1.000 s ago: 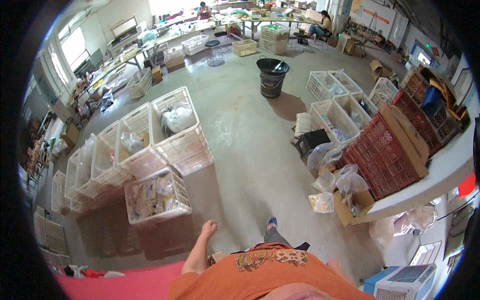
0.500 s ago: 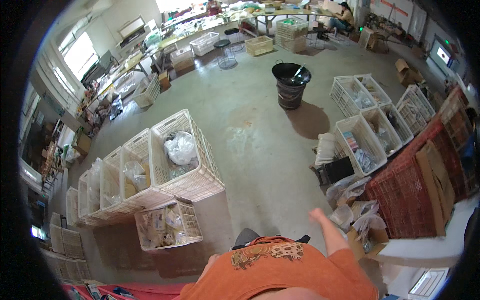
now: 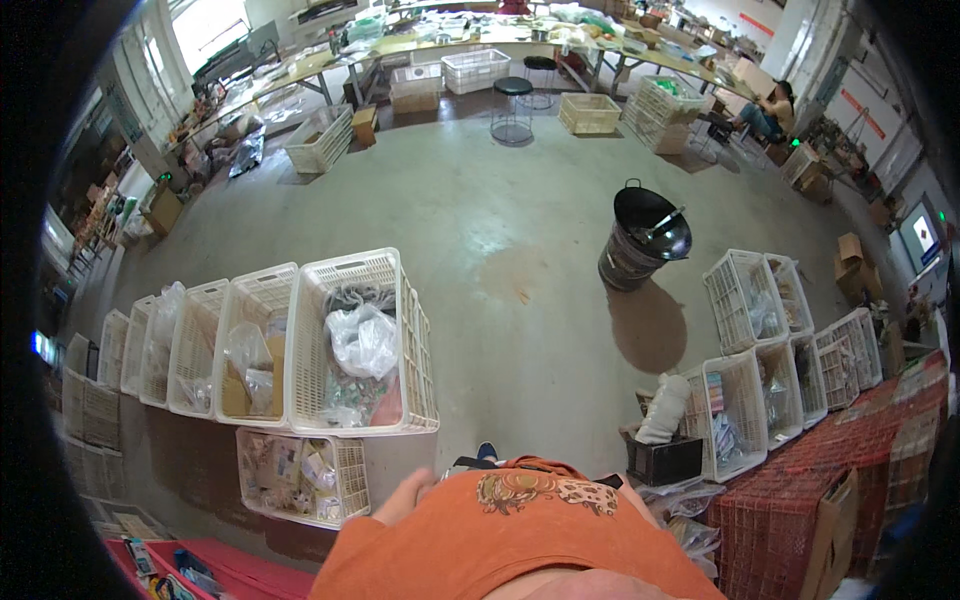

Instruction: The person carries a wok and a saucepan to a sink area, fills the saucepan with water from a dispenser, and pours it into the wok. The person then uses a sponge to scrub the inside of the wok under running water.

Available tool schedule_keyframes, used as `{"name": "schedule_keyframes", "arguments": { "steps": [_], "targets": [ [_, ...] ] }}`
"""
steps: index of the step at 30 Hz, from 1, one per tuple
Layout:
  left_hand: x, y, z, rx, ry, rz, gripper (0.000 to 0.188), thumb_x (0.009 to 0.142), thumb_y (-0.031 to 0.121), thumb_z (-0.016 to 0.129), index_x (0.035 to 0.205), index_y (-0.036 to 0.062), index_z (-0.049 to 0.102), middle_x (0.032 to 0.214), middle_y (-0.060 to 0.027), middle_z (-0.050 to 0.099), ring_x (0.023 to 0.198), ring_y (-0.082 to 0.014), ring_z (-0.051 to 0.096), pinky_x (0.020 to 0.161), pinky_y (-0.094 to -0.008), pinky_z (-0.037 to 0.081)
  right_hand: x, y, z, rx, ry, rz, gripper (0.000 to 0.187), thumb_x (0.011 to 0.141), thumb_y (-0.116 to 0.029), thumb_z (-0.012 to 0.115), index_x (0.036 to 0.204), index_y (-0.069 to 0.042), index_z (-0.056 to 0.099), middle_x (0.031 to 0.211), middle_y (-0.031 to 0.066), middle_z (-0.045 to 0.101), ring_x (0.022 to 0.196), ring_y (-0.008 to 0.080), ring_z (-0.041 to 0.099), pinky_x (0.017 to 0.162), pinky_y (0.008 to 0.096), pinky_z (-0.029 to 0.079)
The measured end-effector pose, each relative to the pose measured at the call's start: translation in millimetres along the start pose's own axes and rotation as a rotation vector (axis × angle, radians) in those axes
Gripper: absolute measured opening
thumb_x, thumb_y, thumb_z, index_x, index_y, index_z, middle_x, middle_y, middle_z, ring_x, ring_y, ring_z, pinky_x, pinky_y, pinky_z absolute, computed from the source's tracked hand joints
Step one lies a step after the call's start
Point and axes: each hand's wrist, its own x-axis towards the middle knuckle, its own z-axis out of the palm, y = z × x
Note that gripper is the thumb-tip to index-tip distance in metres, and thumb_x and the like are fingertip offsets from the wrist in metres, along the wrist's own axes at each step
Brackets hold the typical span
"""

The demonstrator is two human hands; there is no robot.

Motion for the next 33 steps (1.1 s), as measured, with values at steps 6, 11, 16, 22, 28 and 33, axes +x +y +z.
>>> {"name": "schedule_keyframes", "arguments": {
  "steps": [6,11,16,22,28,33],
  "targets": [
    [54.1,271.2,-227.0,0.024,0.217,0.352,0.034,0.085,0.031,0.047,0.089,0.005,0.069,0.064,-0.0103,0.065,0.058,-0.0198,0.064,0.061,-0.0341,0.052,34.8,-33.2,-51.4,0.205,0.08,0.381,0.029,0.08,-0.031,0.059,0.076,-0.004,0.067,0.071,0.0087,0.065,0.064,0.0217,0.06,0.063,0.0375,0.048],
    [97.0,383.8,-306.9,-0.17,0.422,0.437,0.055,0.091,0.042,0.031,0.076,0.0019,0.066,0.059,-0.0119,0.063,0.056,-0.0202,0.064,0.061,-0.0338,0.051,126.2,-109.3,-107.4,0.256,0.053,0.438,0.031,0.079,-0.033,0.059,0.073,-0.004,0.067,0.069,0.0082,0.065,0.062,0.021,0.06,0.062,0.0371,0.048],
    [105.7,378.6,-303.1,0.109,0.209,0.293,0.051,0.091,0.04,0.037,0.079,0.0011,0.067,0.074,-0.0119,0.067,0.07,-0.0239,0.066,0.071,-0.0342,0.051,253.7,-218.5,-192.8,0.203,-0.04,0.374,0.033,0.079,-0.035,0.059,0.07,-0.005,0.067,0.067,0.0076,0.064,0.06,0.0202,0.059,0.061,0.0368,0.048],
    [117.8,393.5,-326.8,-0.122,0.219,-0.048,0.044,0.088,0.038,0.044,0.083,0.0019,0.067,0.083,-0.0133,0.068,0.074,-0.0275,0.065,0.075,-0.0366,0.05,450.0,-410.6,-352.4,-0.113,0.106,-0.032,0.03,0.073,-0.036,0.064,0.062,-0.008,0.067,0.06,0.0063,0.063,0.057,0.0167,0.059,0.059,0.0321,0.049],
    [208.6,455.8,-407.8,-0.168,0.226,-0.064,0.037,0.085,0.035,0.049,0.082,0.0023,0.067,0.082,-0.0142,0.067,0.075,-0.0273,0.064,0.072,-0.0382,0.05,540.4,-534.1,-430.6,-0.015,0.304,-0.062,0.029,0.074,-0.032,0.063,0.059,-0.007,0.064,0.056,0.0065,0.06,0.051,0.0165,0.055,0.054,0.0328,0.045],
    [301.6,547.4,-540.1,-0.185,0.214,0.05,0.032,0.083,0.032,0.054,0.081,0.0027,0.067,0.081,-0.015,0.066,0.076,-0.0272,0.064,0.07,-0.0395,0.051,556.9,-536.1,-412.2,0.066,-0.008,0.153,0.022,0.076,-0.021,0.064,0.064,-0.003,0.064,0.063,0.0074,0.063,0.054,0.0165,0.056,0.054,0.0324,0.044]
  ]
}}
